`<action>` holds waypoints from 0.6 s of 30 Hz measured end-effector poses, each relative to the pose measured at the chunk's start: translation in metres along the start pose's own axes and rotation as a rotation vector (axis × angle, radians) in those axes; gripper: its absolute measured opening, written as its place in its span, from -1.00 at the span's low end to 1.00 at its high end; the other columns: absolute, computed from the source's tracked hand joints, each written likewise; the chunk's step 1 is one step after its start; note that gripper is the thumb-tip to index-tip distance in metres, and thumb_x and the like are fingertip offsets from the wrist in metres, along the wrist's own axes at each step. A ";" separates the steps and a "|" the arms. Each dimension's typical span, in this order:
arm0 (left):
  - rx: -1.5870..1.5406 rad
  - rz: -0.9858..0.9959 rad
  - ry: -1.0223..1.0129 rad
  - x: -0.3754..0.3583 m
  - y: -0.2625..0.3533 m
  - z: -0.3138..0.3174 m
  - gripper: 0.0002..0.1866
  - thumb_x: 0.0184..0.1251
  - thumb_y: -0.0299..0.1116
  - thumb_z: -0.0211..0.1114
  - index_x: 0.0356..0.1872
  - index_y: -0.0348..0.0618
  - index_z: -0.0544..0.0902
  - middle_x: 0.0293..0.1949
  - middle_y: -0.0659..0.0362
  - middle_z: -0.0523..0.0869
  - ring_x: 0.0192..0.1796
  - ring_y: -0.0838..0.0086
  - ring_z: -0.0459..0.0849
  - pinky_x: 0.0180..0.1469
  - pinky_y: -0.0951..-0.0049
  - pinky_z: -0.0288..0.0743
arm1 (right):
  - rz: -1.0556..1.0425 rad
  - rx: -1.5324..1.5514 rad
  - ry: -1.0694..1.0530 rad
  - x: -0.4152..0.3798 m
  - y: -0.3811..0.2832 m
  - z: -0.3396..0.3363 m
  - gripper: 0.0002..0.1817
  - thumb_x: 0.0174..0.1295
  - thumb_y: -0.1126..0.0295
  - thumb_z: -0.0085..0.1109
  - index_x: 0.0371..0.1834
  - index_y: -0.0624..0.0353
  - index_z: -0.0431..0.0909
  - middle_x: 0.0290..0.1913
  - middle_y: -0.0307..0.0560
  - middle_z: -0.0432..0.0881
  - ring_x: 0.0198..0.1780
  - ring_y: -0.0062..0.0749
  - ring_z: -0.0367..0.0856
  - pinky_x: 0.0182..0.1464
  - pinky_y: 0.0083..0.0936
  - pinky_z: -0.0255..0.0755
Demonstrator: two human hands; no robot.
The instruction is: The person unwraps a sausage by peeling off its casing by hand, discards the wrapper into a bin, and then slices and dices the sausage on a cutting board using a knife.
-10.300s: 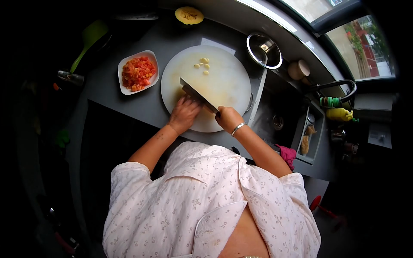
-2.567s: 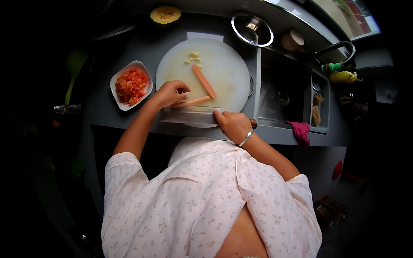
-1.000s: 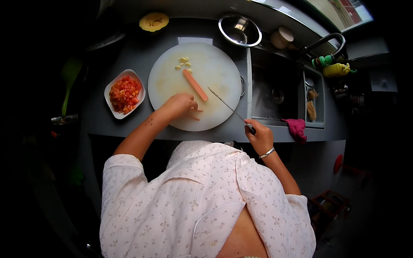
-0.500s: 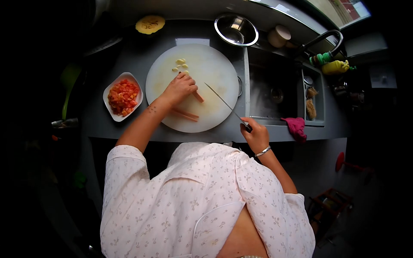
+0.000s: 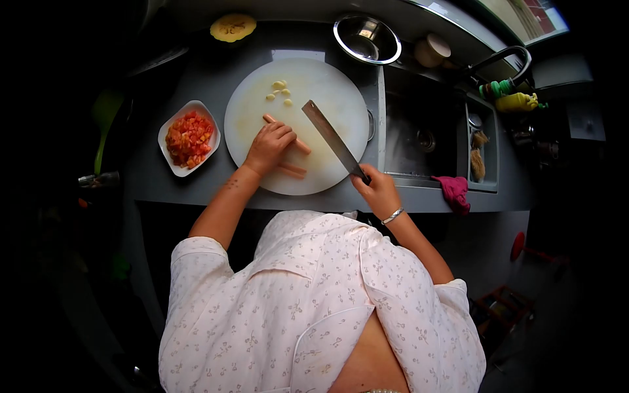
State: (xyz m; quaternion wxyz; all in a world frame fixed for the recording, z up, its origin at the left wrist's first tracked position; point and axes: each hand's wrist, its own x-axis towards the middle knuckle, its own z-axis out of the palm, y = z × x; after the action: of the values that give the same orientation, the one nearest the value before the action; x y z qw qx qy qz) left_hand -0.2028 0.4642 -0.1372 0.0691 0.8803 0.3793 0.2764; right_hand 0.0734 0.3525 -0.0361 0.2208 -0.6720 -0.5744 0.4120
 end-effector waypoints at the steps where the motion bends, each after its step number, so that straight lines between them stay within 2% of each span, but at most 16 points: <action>1: -0.042 -0.027 0.010 0.000 0.001 0.002 -0.79 0.11 -0.43 0.36 -0.19 -0.08 0.67 -0.10 0.18 0.69 0.05 0.26 0.66 0.10 0.25 0.53 | -0.001 -0.003 -0.005 0.005 -0.005 0.003 -0.75 0.24 0.30 0.24 -0.09 0.18 0.63 -0.51 0.08 0.64 -0.51 -0.12 0.62 -0.40 -0.37 0.43; 6: -0.056 -0.064 0.030 -0.005 0.015 0.007 -0.84 0.10 -0.45 0.29 -0.26 -0.10 0.69 -0.15 0.21 0.70 0.06 0.30 0.65 0.13 0.30 0.54 | -0.047 -0.144 -0.048 0.029 -0.015 0.018 -0.73 0.25 0.29 0.16 -0.08 0.19 0.62 -0.51 0.11 0.63 -0.45 -0.02 0.64 -0.35 -0.26 0.47; 9: -0.026 -0.069 0.126 -0.011 0.019 0.000 -0.82 0.09 -0.48 0.31 -0.24 -0.11 0.71 -0.15 0.19 0.72 0.04 0.29 0.67 0.13 0.29 0.55 | -0.110 -0.238 -0.068 0.035 -0.027 0.021 -0.73 0.24 0.28 0.15 -0.11 0.20 0.61 -0.51 0.12 0.64 -0.42 0.03 0.64 -0.32 -0.20 0.48; 12: -0.049 -0.161 0.182 -0.017 0.016 -0.011 -0.80 0.05 -0.53 0.38 -0.24 -0.15 0.71 -0.18 0.14 0.74 -0.02 0.22 0.70 0.07 0.27 0.60 | -0.079 -0.201 -0.088 0.040 -0.031 0.032 -0.75 0.23 0.29 0.15 -0.14 0.22 0.60 -0.50 0.15 0.63 -0.42 0.05 0.64 -0.32 -0.19 0.48; 17: -0.016 -0.184 0.143 -0.005 -0.011 -0.021 -0.75 0.08 -0.53 0.38 -0.16 -0.16 0.70 0.01 0.11 0.68 0.12 0.20 0.62 0.19 0.23 0.52 | -0.063 -0.077 -0.053 0.044 -0.039 0.044 -0.76 0.24 0.33 0.15 -0.12 0.25 0.60 -0.52 0.16 0.62 -0.47 0.01 0.63 -0.35 -0.25 0.48; 18: 0.018 -0.150 0.097 -0.003 -0.021 -0.018 -0.69 0.09 -0.51 0.35 -0.08 -0.10 0.67 0.00 0.18 0.67 0.18 0.28 0.57 0.22 0.27 0.49 | -0.048 -0.045 -0.036 0.044 -0.041 0.044 -0.76 0.25 0.34 0.15 -0.12 0.26 0.60 -0.53 0.15 0.61 -0.50 -0.02 0.62 -0.37 -0.29 0.47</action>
State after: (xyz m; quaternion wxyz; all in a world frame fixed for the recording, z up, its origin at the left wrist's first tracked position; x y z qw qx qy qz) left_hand -0.2272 0.4753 -0.1304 0.0630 0.8355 0.4498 0.3094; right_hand 0.0136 0.3965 -0.0423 0.2051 -0.6554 -0.6031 0.4058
